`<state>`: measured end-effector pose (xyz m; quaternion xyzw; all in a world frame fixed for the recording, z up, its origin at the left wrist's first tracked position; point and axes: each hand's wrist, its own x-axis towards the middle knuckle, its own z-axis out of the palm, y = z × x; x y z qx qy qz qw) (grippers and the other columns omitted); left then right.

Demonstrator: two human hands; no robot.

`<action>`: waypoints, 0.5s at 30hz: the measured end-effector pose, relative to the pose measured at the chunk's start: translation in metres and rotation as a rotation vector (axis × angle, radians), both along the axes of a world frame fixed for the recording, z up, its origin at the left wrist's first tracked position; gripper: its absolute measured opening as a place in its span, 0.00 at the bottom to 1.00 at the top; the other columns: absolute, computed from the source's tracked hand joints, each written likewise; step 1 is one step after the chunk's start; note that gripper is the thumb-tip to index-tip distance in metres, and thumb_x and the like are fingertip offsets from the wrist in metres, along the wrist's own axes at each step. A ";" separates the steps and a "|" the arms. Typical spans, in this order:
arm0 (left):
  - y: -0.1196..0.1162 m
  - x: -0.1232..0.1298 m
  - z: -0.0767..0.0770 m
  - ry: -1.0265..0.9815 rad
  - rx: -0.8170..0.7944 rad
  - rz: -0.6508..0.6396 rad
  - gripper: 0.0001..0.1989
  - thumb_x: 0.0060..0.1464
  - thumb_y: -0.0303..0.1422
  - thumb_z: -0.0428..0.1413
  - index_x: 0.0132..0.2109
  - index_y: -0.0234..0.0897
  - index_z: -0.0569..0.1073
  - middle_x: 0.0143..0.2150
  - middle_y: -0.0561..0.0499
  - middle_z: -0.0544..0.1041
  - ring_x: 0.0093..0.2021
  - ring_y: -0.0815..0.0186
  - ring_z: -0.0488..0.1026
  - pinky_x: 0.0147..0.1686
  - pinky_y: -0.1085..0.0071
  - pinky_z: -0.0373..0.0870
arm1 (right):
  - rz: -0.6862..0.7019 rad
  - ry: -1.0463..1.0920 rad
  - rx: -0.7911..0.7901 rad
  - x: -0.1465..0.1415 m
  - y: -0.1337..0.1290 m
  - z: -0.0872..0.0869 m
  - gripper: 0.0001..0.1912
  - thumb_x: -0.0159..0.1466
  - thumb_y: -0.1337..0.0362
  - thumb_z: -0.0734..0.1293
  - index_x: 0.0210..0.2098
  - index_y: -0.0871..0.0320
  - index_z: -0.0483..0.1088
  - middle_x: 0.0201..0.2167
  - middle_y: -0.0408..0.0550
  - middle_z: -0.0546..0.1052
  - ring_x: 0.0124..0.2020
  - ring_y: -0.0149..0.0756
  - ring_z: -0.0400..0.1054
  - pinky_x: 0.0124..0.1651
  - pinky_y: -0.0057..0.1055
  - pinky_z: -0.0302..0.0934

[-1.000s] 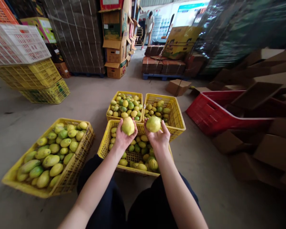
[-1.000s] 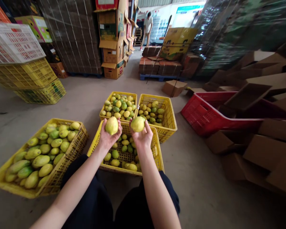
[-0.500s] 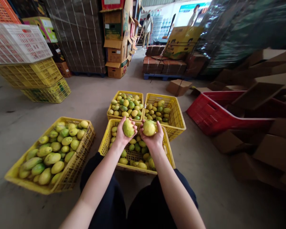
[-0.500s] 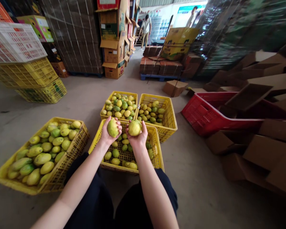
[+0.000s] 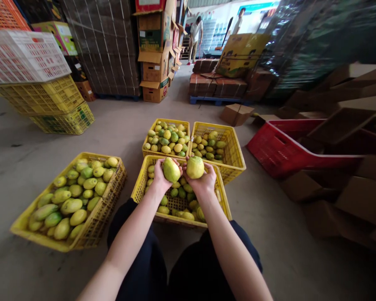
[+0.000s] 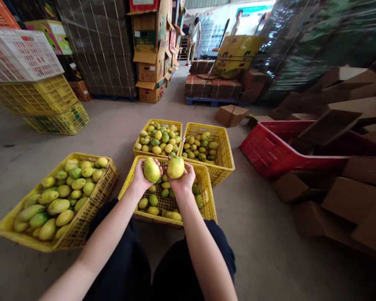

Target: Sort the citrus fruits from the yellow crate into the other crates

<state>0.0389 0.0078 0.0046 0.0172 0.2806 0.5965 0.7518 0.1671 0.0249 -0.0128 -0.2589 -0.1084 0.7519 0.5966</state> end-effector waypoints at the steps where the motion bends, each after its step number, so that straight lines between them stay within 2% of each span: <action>1: 0.000 -0.001 0.000 -0.020 -0.034 0.031 0.14 0.55 0.36 0.44 0.32 0.35 0.72 0.27 0.47 0.73 0.27 0.64 0.73 0.32 0.66 0.74 | -0.003 -0.003 0.005 -0.001 0.000 0.000 0.17 0.49 0.59 0.62 0.38 0.55 0.70 0.33 0.50 0.79 0.32 0.44 0.73 0.35 0.44 0.71; 5: 0.004 -0.004 0.000 -0.112 -0.029 0.098 0.12 0.56 0.33 0.46 0.38 0.35 0.73 0.33 0.45 0.77 0.36 0.61 0.76 0.37 0.64 0.75 | -0.015 0.009 0.039 0.000 0.004 0.001 0.16 0.53 0.58 0.65 0.39 0.57 0.69 0.34 0.52 0.79 0.36 0.44 0.74 0.39 0.45 0.71; 7: 0.005 -0.005 0.001 -0.125 0.025 0.080 0.11 0.57 0.35 0.49 0.38 0.34 0.73 0.33 0.46 0.77 0.35 0.63 0.76 0.34 0.67 0.76 | -0.034 0.049 0.020 0.001 0.007 0.002 0.15 0.55 0.57 0.65 0.39 0.58 0.69 0.34 0.52 0.79 0.36 0.42 0.74 0.38 0.41 0.72; 10: 0.003 -0.005 0.002 -0.150 0.109 -0.019 0.12 0.56 0.39 0.53 0.35 0.33 0.72 0.29 0.48 0.75 0.28 0.68 0.73 0.27 0.75 0.73 | -0.047 0.099 -0.012 0.002 0.007 0.005 0.13 0.56 0.57 0.66 0.36 0.58 0.70 0.31 0.48 0.78 0.31 0.36 0.72 0.33 0.33 0.71; 13: -0.002 -0.003 0.004 -0.202 0.188 0.006 0.09 0.56 0.36 0.52 0.33 0.35 0.71 0.29 0.49 0.74 0.32 0.67 0.74 0.33 0.71 0.74 | -0.011 0.105 0.000 0.002 0.002 0.009 0.12 0.54 0.57 0.67 0.34 0.58 0.70 0.29 0.45 0.77 0.27 0.32 0.70 0.30 0.30 0.70; 15: -0.004 -0.002 0.005 -0.208 0.199 0.046 0.07 0.56 0.32 0.51 0.35 0.36 0.72 0.32 0.50 0.75 0.36 0.66 0.75 0.37 0.70 0.74 | -0.007 0.092 0.028 0.002 -0.001 0.012 0.12 0.52 0.60 0.68 0.35 0.57 0.70 0.31 0.44 0.77 0.29 0.32 0.71 0.31 0.29 0.70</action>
